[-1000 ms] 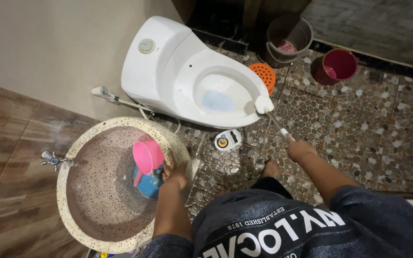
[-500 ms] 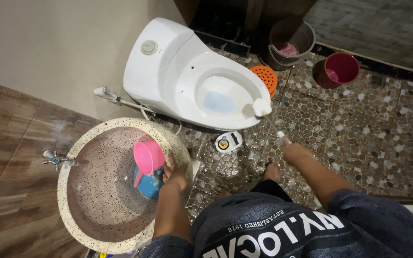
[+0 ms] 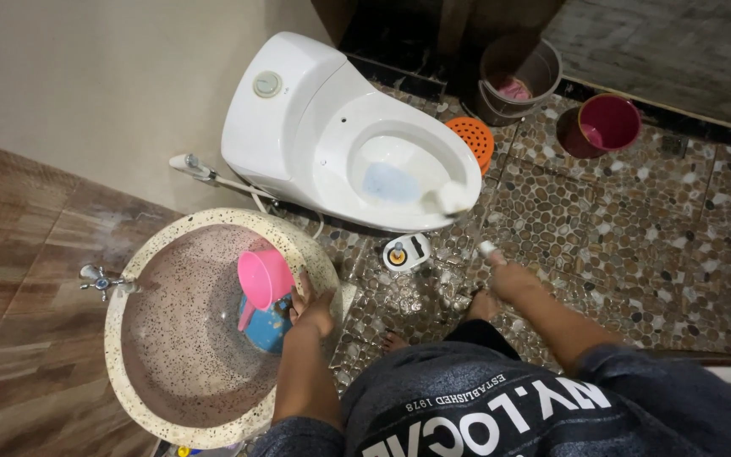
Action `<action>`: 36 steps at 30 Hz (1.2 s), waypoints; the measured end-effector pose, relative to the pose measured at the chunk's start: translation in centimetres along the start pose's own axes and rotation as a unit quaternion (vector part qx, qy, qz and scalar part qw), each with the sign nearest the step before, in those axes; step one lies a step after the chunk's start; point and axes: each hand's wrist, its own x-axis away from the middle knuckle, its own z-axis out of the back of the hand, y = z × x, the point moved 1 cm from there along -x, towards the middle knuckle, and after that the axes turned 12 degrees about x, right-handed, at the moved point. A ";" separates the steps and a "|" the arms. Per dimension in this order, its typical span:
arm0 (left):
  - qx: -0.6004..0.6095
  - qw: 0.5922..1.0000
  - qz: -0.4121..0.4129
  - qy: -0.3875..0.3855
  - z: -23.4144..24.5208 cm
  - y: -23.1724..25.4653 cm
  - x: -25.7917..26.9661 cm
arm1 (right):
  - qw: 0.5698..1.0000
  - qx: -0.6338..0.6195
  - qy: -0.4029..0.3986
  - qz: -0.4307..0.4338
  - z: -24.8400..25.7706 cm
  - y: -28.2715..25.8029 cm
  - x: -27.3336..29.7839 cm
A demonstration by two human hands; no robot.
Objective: The person cleans a white toilet bowl using a toilet brush and water from a pink scoop. They repeatedly scoop water from a large stone basin and pour it into the toilet while scrubbing the interior surfaces.
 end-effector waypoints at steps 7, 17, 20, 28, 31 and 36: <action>-0.054 0.998 -0.011 -0.005 -0.1 -0.3 -0.3 | 0.989 0.071 -0.037 0.121 7.4 -2.8 8.7; -0.047 0.999 -0.004 -0.008 0.3 0.6 1.0 | 0.994 0.050 -0.037 0.092 6.1 -3.4 7.6; -0.014 1.000 0.000 -0.002 0.9 1.2 2.0 | 0.992 0.049 -0.052 0.102 5.8 -4.2 7.1; 0.106 0.994 0.016 0.016 1.4 2.0 3.7 | 0.999 0.043 -0.025 0.024 5.7 0.5 4.1; 0.027 1.000 0.002 0.004 0.3 0.3 0.9 | 0.994 0.040 -0.041 0.089 7.9 -2.4 9.0; -0.149 0.988 -0.016 -0.018 -0.6 -1.5 -1.8 | 0.992 0.072 -0.056 0.092 4.0 -0.2 4.0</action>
